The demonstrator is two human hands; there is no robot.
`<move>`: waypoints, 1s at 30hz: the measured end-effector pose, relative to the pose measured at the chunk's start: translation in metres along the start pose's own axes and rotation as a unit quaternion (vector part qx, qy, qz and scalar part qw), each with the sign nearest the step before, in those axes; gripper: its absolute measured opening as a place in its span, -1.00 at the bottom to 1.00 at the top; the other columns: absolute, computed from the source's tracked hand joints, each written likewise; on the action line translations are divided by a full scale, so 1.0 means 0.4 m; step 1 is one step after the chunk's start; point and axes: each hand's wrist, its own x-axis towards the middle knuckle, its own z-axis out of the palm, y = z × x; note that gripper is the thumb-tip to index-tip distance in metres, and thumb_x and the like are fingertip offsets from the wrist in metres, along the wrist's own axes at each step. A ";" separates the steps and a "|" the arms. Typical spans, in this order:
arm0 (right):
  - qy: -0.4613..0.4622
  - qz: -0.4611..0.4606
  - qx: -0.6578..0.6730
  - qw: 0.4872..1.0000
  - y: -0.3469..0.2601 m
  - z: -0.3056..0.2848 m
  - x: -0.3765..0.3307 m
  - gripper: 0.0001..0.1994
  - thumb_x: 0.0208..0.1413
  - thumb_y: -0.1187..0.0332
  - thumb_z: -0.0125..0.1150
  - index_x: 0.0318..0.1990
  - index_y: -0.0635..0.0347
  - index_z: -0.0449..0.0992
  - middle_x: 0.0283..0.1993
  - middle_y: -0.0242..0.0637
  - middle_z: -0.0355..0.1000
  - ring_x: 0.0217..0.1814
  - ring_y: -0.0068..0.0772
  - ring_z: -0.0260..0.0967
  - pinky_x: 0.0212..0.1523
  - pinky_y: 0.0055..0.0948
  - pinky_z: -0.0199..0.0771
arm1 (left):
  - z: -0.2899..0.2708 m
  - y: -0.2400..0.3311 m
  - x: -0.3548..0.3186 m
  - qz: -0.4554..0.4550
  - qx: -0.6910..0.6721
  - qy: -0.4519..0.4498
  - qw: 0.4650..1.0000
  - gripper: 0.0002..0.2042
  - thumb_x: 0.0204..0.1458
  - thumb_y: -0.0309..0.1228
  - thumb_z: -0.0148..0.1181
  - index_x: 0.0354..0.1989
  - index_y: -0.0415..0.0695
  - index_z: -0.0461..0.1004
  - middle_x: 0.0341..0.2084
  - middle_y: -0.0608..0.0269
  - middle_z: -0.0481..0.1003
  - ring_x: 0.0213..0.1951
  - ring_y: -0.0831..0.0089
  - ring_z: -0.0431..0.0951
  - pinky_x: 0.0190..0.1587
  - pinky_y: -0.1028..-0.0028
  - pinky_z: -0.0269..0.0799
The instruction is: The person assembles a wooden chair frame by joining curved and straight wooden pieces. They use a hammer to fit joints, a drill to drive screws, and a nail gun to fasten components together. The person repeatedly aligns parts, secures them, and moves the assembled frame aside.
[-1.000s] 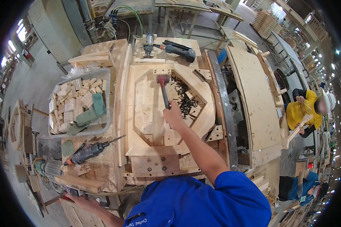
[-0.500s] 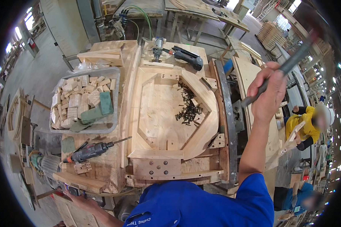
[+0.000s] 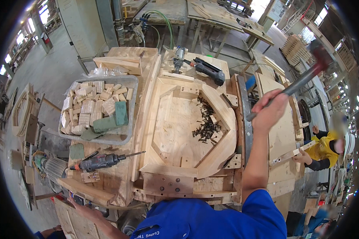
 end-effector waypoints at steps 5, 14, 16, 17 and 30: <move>-0.034 -0.187 -0.397 0.898 0.519 -0.171 -0.166 -0.53 0.50 -0.03 -0.12 -0.26 0.25 0.38 -0.49 -0.28 0.38 -0.55 -0.28 0.36 -0.64 -0.28 0.34 | 0.050 0.012 0.024 -0.060 -0.029 -0.043 0.997 -0.47 0.43 -0.35 -0.15 0.56 -0.02 0.18 0.37 0.02 0.36 0.28 0.22 0.44 0.33 0.05 0.34; -0.118 0.114 -0.144 0.976 0.284 0.008 -0.064 -0.61 0.53 0.03 -0.13 -0.29 0.11 0.35 -0.51 -0.41 0.31 -0.68 -0.64 0.17 -0.73 -0.54 0.14 | -0.004 -0.044 0.011 0.070 0.051 -0.025 0.996 -0.42 0.33 -0.26 -0.03 0.54 -0.03 0.21 0.45 0.03 0.30 0.43 0.16 0.31 0.26 0.06 0.34; -0.069 0.036 -0.136 0.988 0.307 0.016 -0.068 -0.62 0.54 0.05 -0.13 -0.24 0.14 0.37 -0.49 -0.40 0.32 -0.63 -0.61 0.22 -0.66 -0.52 0.20 | -0.009 -0.052 0.017 0.027 0.015 -0.024 0.999 -0.43 0.33 -0.26 -0.04 0.53 -0.02 0.22 0.45 0.06 0.31 0.44 0.17 0.31 0.29 0.07 0.32; -0.058 0.037 -0.166 0.984 0.341 0.006 -0.097 -0.61 0.52 0.04 -0.10 -0.21 0.19 0.40 -0.47 -0.33 0.34 -0.54 -0.49 0.29 -0.50 -0.45 0.30 | -0.010 -0.050 0.017 0.025 0.022 -0.019 0.999 -0.45 0.34 -0.24 -0.05 0.51 -0.03 0.25 0.44 0.07 0.31 0.43 0.18 0.31 0.30 0.06 0.30; -0.190 0.271 -0.043 0.943 0.264 0.132 -0.148 -0.58 0.52 -0.04 -0.11 -0.34 0.04 0.32 -0.60 -0.49 0.19 -0.74 -0.61 0.08 -0.78 -0.48 0.11 | -0.002 -0.029 0.009 0.007 -0.051 -0.023 0.998 -0.48 0.45 -0.09 -0.20 0.37 -0.14 0.44 0.38 0.07 0.36 0.38 0.20 0.36 0.41 0.11 0.20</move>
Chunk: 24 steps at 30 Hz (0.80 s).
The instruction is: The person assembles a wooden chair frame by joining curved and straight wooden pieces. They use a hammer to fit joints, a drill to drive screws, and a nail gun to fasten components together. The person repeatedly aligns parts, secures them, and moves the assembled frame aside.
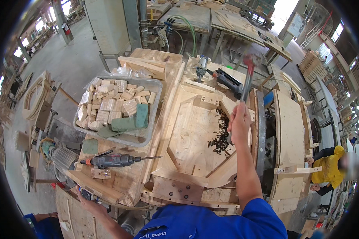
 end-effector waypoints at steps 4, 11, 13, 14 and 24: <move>0.015 -0.146 -0.090 0.985 0.135 0.096 0.067 -0.55 0.50 0.00 -0.10 -0.28 0.19 0.44 -0.49 -0.25 0.41 -0.60 -0.28 0.35 -0.70 -0.29 0.35 | 0.053 0.063 -0.022 -0.026 -0.020 -0.016 0.999 -0.48 0.45 -0.09 -0.20 0.37 -0.16 0.44 0.38 0.05 0.36 0.38 0.21 0.35 0.42 0.10 0.21; -0.092 0.121 -0.253 0.955 0.241 0.235 0.062 -0.48 0.47 -0.10 -0.13 -0.25 0.23 0.45 -0.52 -0.35 0.33 -0.63 -0.40 0.29 -0.68 -0.33 0.33 | 0.042 0.058 -0.023 -0.032 -0.069 0.013 0.997 -0.47 0.47 -0.08 -0.19 0.39 -0.19 0.41 0.36 0.05 0.37 0.36 0.21 0.37 0.38 0.16 0.28; -0.099 0.068 -0.214 0.969 0.183 0.223 0.039 -0.46 0.49 -0.09 -0.11 -0.27 0.26 0.45 -0.50 -0.30 0.35 -0.57 -0.35 0.34 -0.56 -0.27 0.36 | 0.027 0.037 -0.033 -0.022 -0.077 0.004 0.997 -0.47 0.47 -0.08 -0.18 0.39 -0.18 0.41 0.35 0.06 0.37 0.36 0.22 0.37 0.37 0.17 0.29; -0.080 -0.011 -0.227 0.971 0.191 0.205 0.040 -0.46 0.49 -0.09 -0.11 -0.27 0.28 0.45 -0.50 -0.29 0.35 -0.55 -0.33 0.36 -0.53 -0.26 0.37 | 0.036 0.039 -0.030 -0.031 -0.095 -0.006 0.995 -0.47 0.47 -0.08 -0.18 0.39 -0.18 0.41 0.35 0.07 0.38 0.35 0.22 0.38 0.38 0.17 0.29; -0.108 0.173 -0.177 0.963 0.178 0.131 0.035 -0.54 0.46 -0.07 -0.07 -0.27 0.17 0.40 -0.56 -0.37 0.29 -0.64 -0.42 0.24 -0.67 -0.32 0.27 | 0.045 0.057 -0.027 -0.041 -0.107 -0.022 0.993 -0.50 0.50 -0.10 -0.15 0.42 -0.15 0.37 0.31 0.14 0.42 0.33 0.25 0.42 0.37 0.22 0.31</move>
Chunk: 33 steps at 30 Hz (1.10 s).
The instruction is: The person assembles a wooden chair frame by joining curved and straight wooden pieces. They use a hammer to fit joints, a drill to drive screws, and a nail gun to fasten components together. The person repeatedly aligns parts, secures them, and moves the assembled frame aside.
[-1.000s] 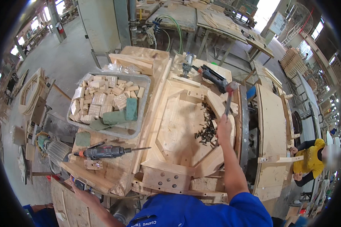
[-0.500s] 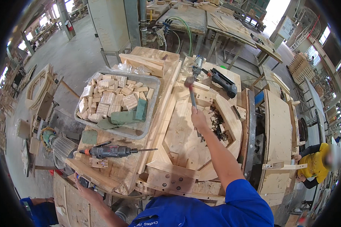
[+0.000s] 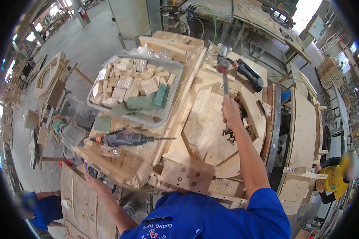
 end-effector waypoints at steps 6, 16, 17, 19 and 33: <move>-0.061 -0.058 0.065 0.994 0.054 -0.089 -0.373 -0.58 0.53 0.02 -0.08 -0.36 0.08 0.34 -0.62 -0.57 0.13 -0.70 -0.73 0.02 -0.69 -0.55 0.08 | 0.039 0.211 0.009 0.208 0.243 -0.018 0.947 -0.51 0.46 -0.15 0.02 0.42 -0.20 0.36 0.28 0.07 0.45 0.30 0.34 0.43 0.36 0.30 0.30; -0.135 -0.115 -0.047 0.983 0.260 -0.086 -0.598 -0.61 0.52 0.09 0.03 -0.32 0.19 0.39 -0.55 -0.56 0.20 -0.50 -0.75 0.10 -0.51 -0.55 0.15 | 0.414 0.336 -0.124 0.503 0.417 -0.514 0.556 -0.53 0.07 -0.27 0.42 0.14 -0.16 0.52 0.07 -0.03 0.54 0.15 -0.03 0.52 0.24 0.09 0.42; -0.142 -0.109 -0.057 0.982 0.268 -0.081 -0.602 -0.60 0.51 0.09 0.04 -0.33 0.20 0.39 -0.55 -0.56 0.21 -0.49 -0.74 0.11 -0.49 -0.53 0.17 | 0.436 0.314 -0.128 0.515 0.422 -0.531 0.523 -0.54 0.07 -0.26 0.41 0.12 -0.16 0.51 0.03 -0.01 0.54 0.13 -0.02 0.52 0.21 0.09 0.43; -0.135 -0.127 -0.092 0.978 0.273 -0.077 -0.604 -0.58 0.50 0.08 0.05 -0.35 0.23 0.39 -0.55 -0.52 0.24 -0.48 -0.69 0.13 -0.48 -0.46 0.20 | 0.469 0.267 -0.125 0.521 0.452 -0.558 0.461 -0.56 0.07 -0.24 0.40 0.09 -0.16 0.49 -0.05 0.01 0.52 0.07 0.00 0.53 0.14 0.09 0.45; 0.123 -0.076 -0.138 0.980 0.283 0.045 -0.347 -0.80 0.30 0.34 0.10 -0.18 0.32 0.51 -0.33 0.14 0.51 -0.19 0.28 0.50 -0.10 0.11 0.43 | 0.553 0.299 -0.054 0.582 0.445 -0.578 0.360 -0.81 0.20 -0.40 0.12 -0.07 -0.15 0.38 -0.33 0.05 0.48 -0.23 0.02 0.57 -0.17 0.11 0.49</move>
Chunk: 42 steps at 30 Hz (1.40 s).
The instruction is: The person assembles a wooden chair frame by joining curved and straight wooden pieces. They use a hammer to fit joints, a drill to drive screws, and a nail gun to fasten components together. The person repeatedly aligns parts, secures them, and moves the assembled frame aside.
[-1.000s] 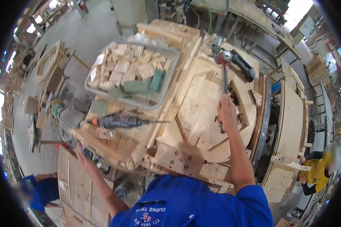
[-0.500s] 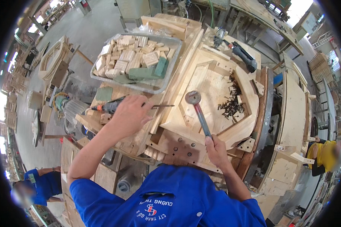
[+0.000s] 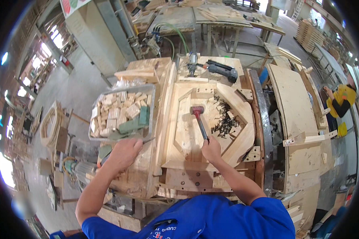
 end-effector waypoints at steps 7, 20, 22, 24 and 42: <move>0.102 0.016 -0.025 0.994 0.017 0.096 0.139 -0.65 0.19 0.42 0.19 0.11 0.37 0.45 0.02 0.25 0.46 0.05 0.33 0.42 0.10 0.08 0.45 | -0.281 0.047 0.029 -0.123 0.074 0.076 0.987 -0.89 0.31 -0.43 0.09 -0.10 -0.19 0.39 -0.39 -0.01 0.53 -0.29 -0.03 0.59 -0.22 0.06 0.49; -0.317 -0.004 0.711 0.628 -0.335 -0.100 -0.268 -0.34 0.44 -0.20 -0.03 0.51 -0.14 -0.01 -0.05 -0.28 0.39 -0.26 -0.42 0.53 -0.26 -0.33 0.64 | -0.292 0.327 0.396 -0.051 -0.451 0.168 0.875 -0.70 0.39 -0.20 0.06 -0.02 -0.23 0.48 -0.41 0.23 0.50 -0.38 0.54 0.49 -0.29 0.46 0.43; -0.222 0.018 0.706 0.672 -0.267 -0.138 -0.223 -0.39 0.46 -0.17 -0.04 0.49 -0.17 0.03 -0.16 -0.35 0.37 -0.41 -0.50 0.48 -0.46 -0.42 0.58 | -0.236 0.330 0.515 -0.043 -0.548 0.080 0.832 -0.64 0.41 -0.12 0.06 0.01 -0.20 0.53 -0.33 0.26 0.54 -0.33 0.60 0.51 -0.30 0.52 0.45; -0.123 0.027 0.683 0.720 -0.215 -0.161 -0.210 -0.50 0.48 -0.14 -0.06 0.38 -0.14 0.12 -0.22 -0.34 0.38 -0.48 -0.50 0.45 -0.59 -0.45 0.49 | -0.129 0.335 0.623 -0.048 -0.606 0.065 0.791 -0.61 0.40 -0.07 0.06 -0.01 -0.17 0.58 -0.30 0.28 0.58 -0.31 0.58 0.54 -0.29 0.50 0.49; -0.017 -0.033 0.494 0.869 -0.120 -0.080 -0.249 -0.34 0.49 -0.01 0.05 0.54 0.17 0.08 -0.09 -0.33 0.41 -0.19 -0.63 0.36 -0.21 -0.55 0.42 | 0.410 0.450 0.730 -0.025 -0.388 0.124 0.913 -0.83 0.16 -0.46 0.28 -0.09 -0.18 0.59 -0.37 -0.08 0.64 -0.37 0.12 0.67 -0.32 0.28 0.53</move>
